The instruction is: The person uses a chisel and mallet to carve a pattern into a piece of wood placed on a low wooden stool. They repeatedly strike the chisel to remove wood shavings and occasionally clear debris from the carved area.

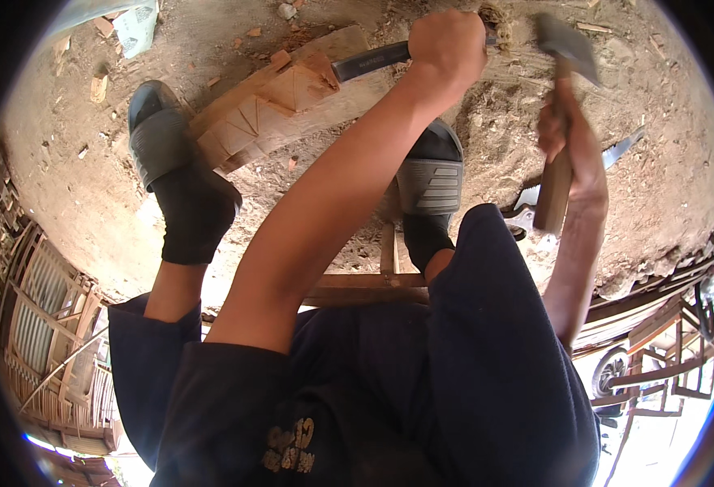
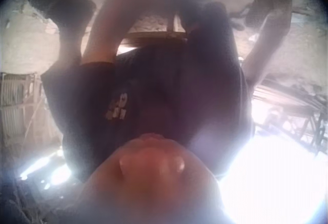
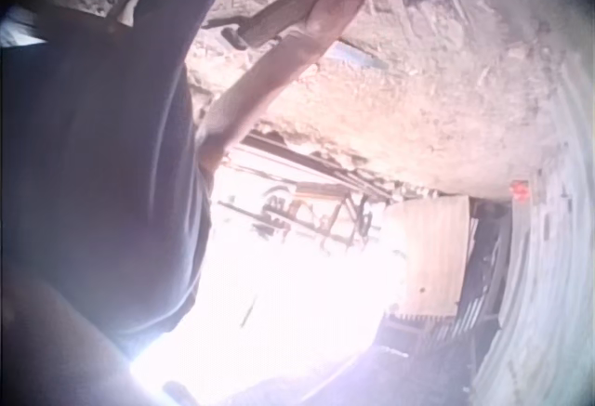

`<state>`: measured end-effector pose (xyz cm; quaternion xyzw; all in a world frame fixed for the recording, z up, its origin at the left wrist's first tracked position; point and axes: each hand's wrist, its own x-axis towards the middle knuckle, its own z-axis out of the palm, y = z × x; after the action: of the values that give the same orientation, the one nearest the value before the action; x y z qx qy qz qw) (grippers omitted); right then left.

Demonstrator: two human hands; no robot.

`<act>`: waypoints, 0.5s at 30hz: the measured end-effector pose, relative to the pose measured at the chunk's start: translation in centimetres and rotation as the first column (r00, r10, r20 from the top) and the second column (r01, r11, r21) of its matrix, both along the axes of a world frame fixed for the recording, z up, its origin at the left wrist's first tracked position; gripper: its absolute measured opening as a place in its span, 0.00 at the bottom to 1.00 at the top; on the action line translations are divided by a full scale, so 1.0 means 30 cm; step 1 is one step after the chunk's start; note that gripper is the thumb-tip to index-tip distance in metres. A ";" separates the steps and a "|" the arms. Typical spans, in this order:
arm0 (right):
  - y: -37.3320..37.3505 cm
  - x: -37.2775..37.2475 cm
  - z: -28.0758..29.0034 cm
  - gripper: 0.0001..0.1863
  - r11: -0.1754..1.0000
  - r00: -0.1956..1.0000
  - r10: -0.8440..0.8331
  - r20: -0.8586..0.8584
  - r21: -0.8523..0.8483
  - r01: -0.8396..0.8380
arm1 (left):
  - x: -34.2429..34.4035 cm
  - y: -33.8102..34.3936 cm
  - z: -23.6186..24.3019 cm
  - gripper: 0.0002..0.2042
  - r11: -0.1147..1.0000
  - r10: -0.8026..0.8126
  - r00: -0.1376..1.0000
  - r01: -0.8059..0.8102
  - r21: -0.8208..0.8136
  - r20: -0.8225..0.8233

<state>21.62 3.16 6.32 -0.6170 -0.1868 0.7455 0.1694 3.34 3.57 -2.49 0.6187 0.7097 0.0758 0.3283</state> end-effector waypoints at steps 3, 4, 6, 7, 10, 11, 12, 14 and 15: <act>-0.005 -0.053 0.081 0.17 0.972 0.959 0.230 0.165 -0.091 -0.218 | -0.022 -0.026 -0.058 0.05 0.993 0.017 1.000 -0.015 0.117 -0.015; 0.017 -0.034 0.090 0.17 0.972 0.957 0.222 0.186 -0.125 -0.201 | -0.029 -0.021 -0.064 0.05 0.982 0.018 1.000 -0.014 0.190 -0.021; 0.044 0.024 0.054 0.17 0.991 0.998 0.062 0.029 -0.124 -0.058 | -0.022 -0.003 -0.056 0.05 0.987 0.008 1.000 -0.004 0.158 -0.028; 0.056 0.038 0.041 0.16 0.997 0.998 -0.031 0.049 -0.067 0.034 | -0.020 0.007 -0.045 0.05 0.990 0.003 0.999 0.001 0.139 -0.033; 0.127 0.134 -0.012 0.12 0.956 0.960 -0.262 -0.098 0.108 0.272 | -0.007 0.021 -0.019 0.05 0.996 0.011 1.000 -0.010 0.090 -0.011; 0.149 0.161 -0.037 0.13 0.925 0.940 -0.316 -0.132 0.178 0.336 | 0.003 0.023 -0.011 0.05 0.993 0.013 1.000 -0.013 0.120 0.000; 0.158 0.136 -0.083 0.14 0.897 0.914 -0.350 -0.204 0.208 0.390 | -0.021 0.001 -0.024 0.05 0.991 0.035 0.999 -0.030 0.130 -0.036; 0.088 0.071 -0.070 0.17 0.952 0.975 -0.176 0.138 0.274 0.133 | -0.013 -0.001 -0.039 0.05 0.989 0.038 0.998 -0.030 0.143 -0.054; 0.044 0.075 -0.056 0.18 0.987 0.972 0.071 0.224 0.123 -0.101 | -0.014 0.000 -0.054 0.05 0.991 0.037 0.996 -0.027 0.133 -0.076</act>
<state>23.88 4.49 4.63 -0.6740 -0.2803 0.6654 0.1561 2.91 3.57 -4.11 0.6301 0.7253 0.1034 0.2574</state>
